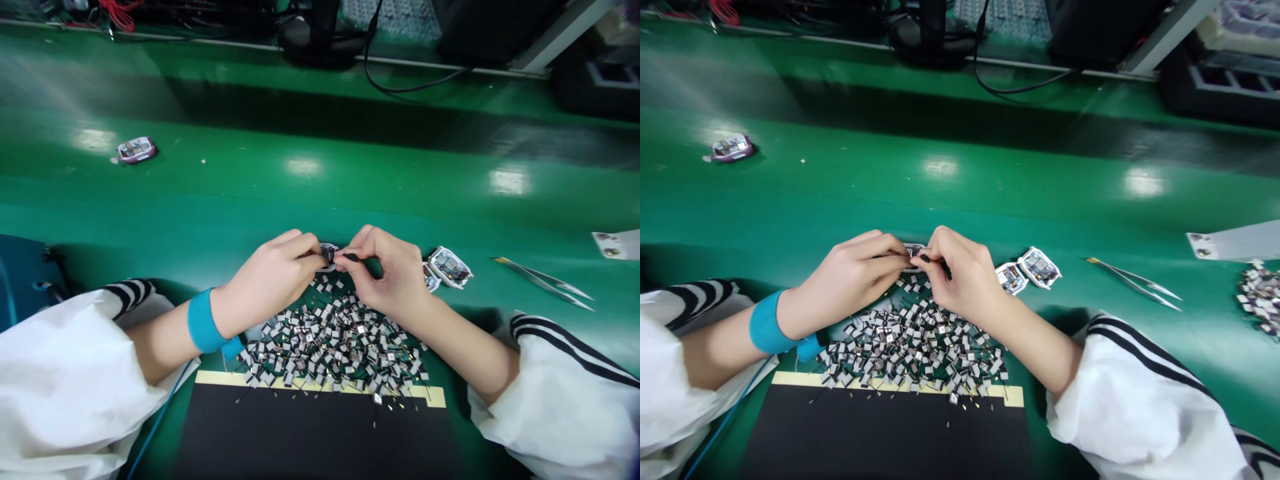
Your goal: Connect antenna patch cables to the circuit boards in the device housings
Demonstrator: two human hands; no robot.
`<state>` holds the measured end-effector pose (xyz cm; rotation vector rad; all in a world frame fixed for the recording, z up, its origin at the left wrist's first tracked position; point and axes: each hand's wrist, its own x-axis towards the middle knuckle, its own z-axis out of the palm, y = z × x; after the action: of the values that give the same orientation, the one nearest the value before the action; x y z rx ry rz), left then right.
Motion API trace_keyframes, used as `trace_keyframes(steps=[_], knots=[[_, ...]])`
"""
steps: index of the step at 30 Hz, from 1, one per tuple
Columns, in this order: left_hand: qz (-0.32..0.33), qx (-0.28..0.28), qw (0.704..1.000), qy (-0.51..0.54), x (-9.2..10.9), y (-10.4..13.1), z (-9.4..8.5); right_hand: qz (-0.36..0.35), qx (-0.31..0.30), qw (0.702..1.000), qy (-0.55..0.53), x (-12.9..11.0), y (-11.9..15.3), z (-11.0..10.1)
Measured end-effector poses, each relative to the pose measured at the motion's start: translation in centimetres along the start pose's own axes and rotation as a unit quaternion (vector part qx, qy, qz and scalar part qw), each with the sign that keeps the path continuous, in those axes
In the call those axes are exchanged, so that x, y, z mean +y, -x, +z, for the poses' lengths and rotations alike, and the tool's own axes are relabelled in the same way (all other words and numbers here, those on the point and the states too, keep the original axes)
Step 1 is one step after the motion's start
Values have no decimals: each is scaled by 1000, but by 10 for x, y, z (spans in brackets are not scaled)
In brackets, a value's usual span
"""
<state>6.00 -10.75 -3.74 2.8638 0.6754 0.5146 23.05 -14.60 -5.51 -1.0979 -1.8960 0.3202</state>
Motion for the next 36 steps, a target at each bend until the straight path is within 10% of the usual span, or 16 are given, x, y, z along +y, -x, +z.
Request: trace_keyframes(steps=[16,23,28,36], knots=[[-17,-27,999,24,-10,4,-1,77,-14,997,-7,-5,-9,-8],[-207,48,976,-51,-11,4,1,142,-131,976,106,7,-35,-31],[-190,74,967,155,-3,6,6,107,-218,964,109,20,-42,-22],[-167,40,972,163,-30,4,3,-21,-202,961,189,16,-41,-4]])
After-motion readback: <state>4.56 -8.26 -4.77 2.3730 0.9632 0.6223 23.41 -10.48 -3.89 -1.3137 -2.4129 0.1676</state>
